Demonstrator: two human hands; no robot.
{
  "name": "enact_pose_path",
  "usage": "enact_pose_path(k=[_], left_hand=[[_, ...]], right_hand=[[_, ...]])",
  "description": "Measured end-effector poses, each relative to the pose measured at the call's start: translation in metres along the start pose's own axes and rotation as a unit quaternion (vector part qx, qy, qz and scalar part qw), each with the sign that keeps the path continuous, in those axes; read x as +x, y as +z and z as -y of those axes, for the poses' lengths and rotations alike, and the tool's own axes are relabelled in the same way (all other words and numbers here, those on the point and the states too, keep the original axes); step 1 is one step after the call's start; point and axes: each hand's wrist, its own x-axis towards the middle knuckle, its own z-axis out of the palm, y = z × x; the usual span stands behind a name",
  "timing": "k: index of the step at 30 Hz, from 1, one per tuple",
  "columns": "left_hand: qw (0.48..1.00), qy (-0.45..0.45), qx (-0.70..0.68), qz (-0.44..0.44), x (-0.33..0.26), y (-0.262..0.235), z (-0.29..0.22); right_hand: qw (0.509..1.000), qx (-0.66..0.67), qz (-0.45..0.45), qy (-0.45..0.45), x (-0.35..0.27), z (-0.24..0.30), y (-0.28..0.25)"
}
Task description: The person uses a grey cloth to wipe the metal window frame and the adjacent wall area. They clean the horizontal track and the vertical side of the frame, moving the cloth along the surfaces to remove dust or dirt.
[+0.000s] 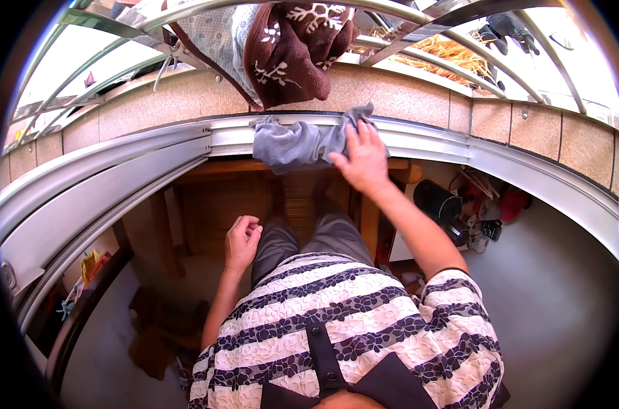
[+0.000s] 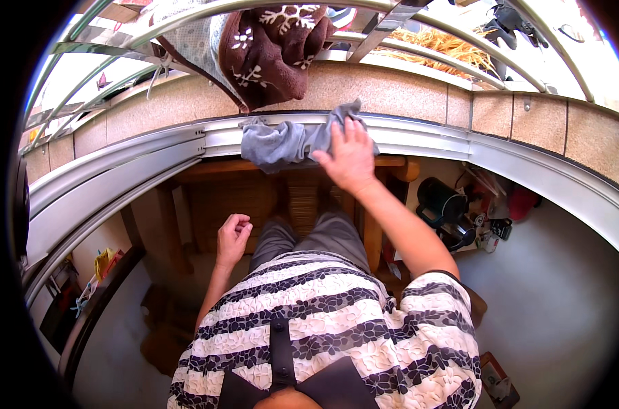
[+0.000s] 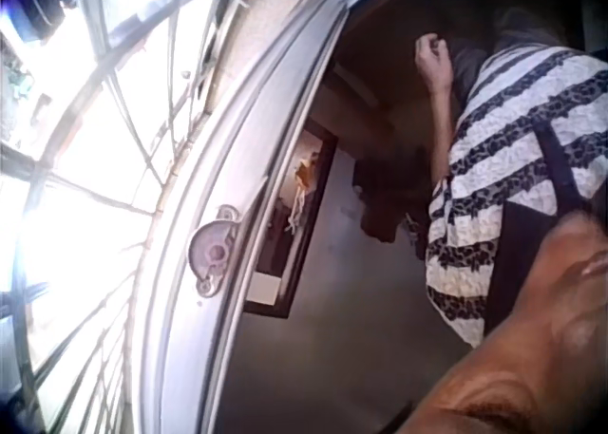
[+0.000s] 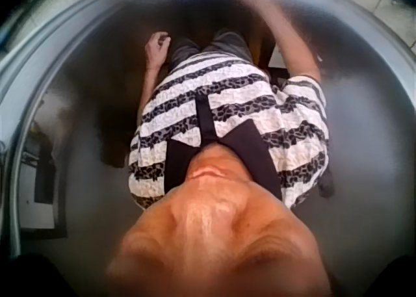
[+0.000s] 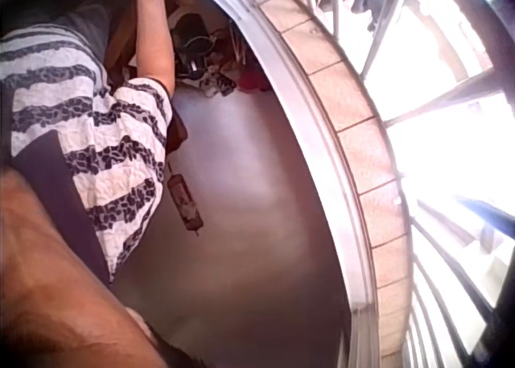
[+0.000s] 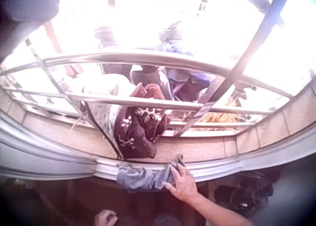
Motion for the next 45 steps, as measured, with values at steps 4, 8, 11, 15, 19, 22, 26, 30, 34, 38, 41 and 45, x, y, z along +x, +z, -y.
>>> enact_pose_path(k=[4,8,11,15,19,22,26,30,34,38,41,45], left_hand=[[1.000,-0.027,-0.009,0.006,-0.006,0.001,-0.007],[0.999,-0.037,-0.024,-0.010,-0.019,0.002,0.007],[0.998,-0.066,-0.022,-0.004,-0.029,0.001,0.018],[0.998,-0.062,-0.001,-0.003,-0.024,-0.003,0.010],[0.999,-0.034,0.020,0.011,-0.016,-0.004,0.001],[0.999,-0.009,0.027,0.026,-0.001,-0.004,-0.006],[0.999,0.004,0.017,0.038,0.015,0.000,-0.014],[0.998,0.000,0.018,0.060,0.015,0.001,-0.015],[0.998,-0.015,0.027,0.054,0.004,-0.002,-0.007],[0.998,-0.035,0.020,0.039,-0.002,-0.006,-0.002],[0.998,-0.049,0.011,0.025,-0.007,-0.010,0.007],[0.997,-0.067,0.004,0.028,-0.009,-0.014,0.016]], right_hand=[[0.996,0.069,-0.047,-0.020,0.009,0.054,0.022],[0.988,0.128,-0.046,-0.078,0.033,0.092,0.023],[0.977,0.176,-0.006,-0.119,0.049,0.120,0.029],[0.969,0.139,-0.062,-0.195,0.061,0.149,0.049],[0.962,0.165,-0.089,-0.196,0.051,0.126,0.050],[0.969,0.168,-0.025,-0.177,0.036,0.071,0.024],[0.985,0.090,-0.005,-0.144,0.013,-0.006,0.003],[0.930,0.364,-0.036,-0.026,0.011,-0.062,-0.011],[0.979,0.157,-0.124,-0.019,0.013,-0.063,-0.014],[0.996,0.026,-0.086,-0.019,0.023,-0.014,0.012],[0.995,0.007,-0.080,-0.059,0.044,0.047,0.031],[0.986,0.043,-0.135,-0.089,0.080,0.134,0.055]])
